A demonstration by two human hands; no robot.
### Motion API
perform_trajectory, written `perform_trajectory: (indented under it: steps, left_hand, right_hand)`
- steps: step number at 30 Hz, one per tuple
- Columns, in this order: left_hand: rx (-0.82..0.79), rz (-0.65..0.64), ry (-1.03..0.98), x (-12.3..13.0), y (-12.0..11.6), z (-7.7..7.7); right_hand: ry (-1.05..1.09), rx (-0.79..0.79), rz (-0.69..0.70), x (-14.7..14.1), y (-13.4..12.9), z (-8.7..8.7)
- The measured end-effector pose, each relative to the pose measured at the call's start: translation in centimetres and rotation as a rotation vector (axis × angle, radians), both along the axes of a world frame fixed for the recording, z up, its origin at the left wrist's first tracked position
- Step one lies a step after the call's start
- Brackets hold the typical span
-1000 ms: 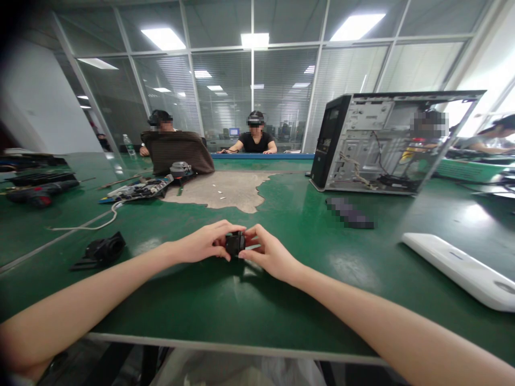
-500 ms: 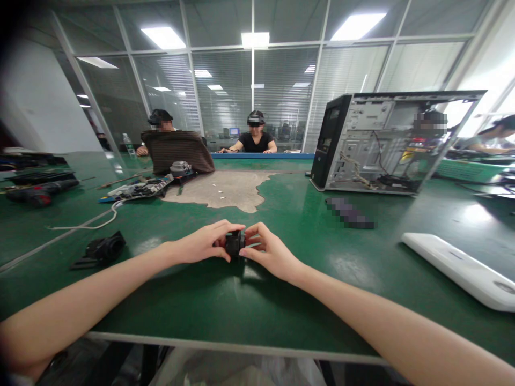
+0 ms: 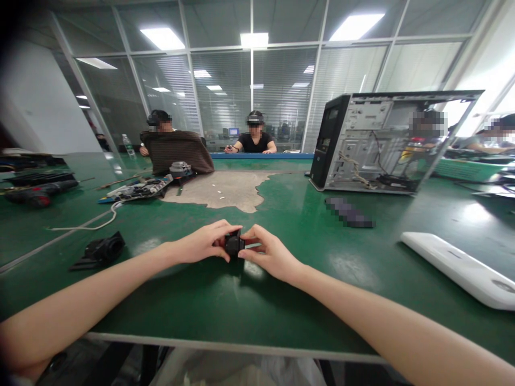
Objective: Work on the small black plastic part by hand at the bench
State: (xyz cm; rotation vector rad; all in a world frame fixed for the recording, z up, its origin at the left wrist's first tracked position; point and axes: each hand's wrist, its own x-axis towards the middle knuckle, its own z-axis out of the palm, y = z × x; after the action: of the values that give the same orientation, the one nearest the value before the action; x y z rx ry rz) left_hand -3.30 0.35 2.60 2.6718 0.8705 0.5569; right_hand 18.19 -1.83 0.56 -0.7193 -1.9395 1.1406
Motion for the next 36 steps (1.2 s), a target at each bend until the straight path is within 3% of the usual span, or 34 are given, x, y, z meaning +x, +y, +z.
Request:
perform_trajectory:
  steps: [5,9,13,21,26,31,36]
  left_hand:
    - [-0.04,0.024,-0.039,0.1,-0.1,0.0]
    - [-0.223,0.045,-0.159,0.1,-0.4,-0.2]
    - [-0.293,0.055,-0.185,0.1,-0.5,-0.3]
    - [-0.073,0.043,-0.074,0.1,-0.2,0.3]
    - [-0.087,0.019,-0.07,0.0,-0.1,0.4]
    - [-0.217,-0.018,-0.112,-0.2,-0.2,0.8]
    - [-0.221,0.014,-0.106,-0.3,0.0,0.7]
  right_hand:
    - [-0.068,0.119,-0.048,0.1,0.1,0.0]
    - [-0.114,0.289,-0.054,0.3,0.1,0.0]
    - [-0.066,0.238,-0.016,0.3,0.0,0.1]
    - [-0.028,0.04,-0.046,-0.1,-0.1,0.1]
    - [-0.06,0.177,-0.052,0.0,0.0,-0.2]
    - [-0.126,0.31,-0.09,0.3,0.2,-0.4]
    - [-0.094,0.256,-0.045,0.5,0.2,-0.4]
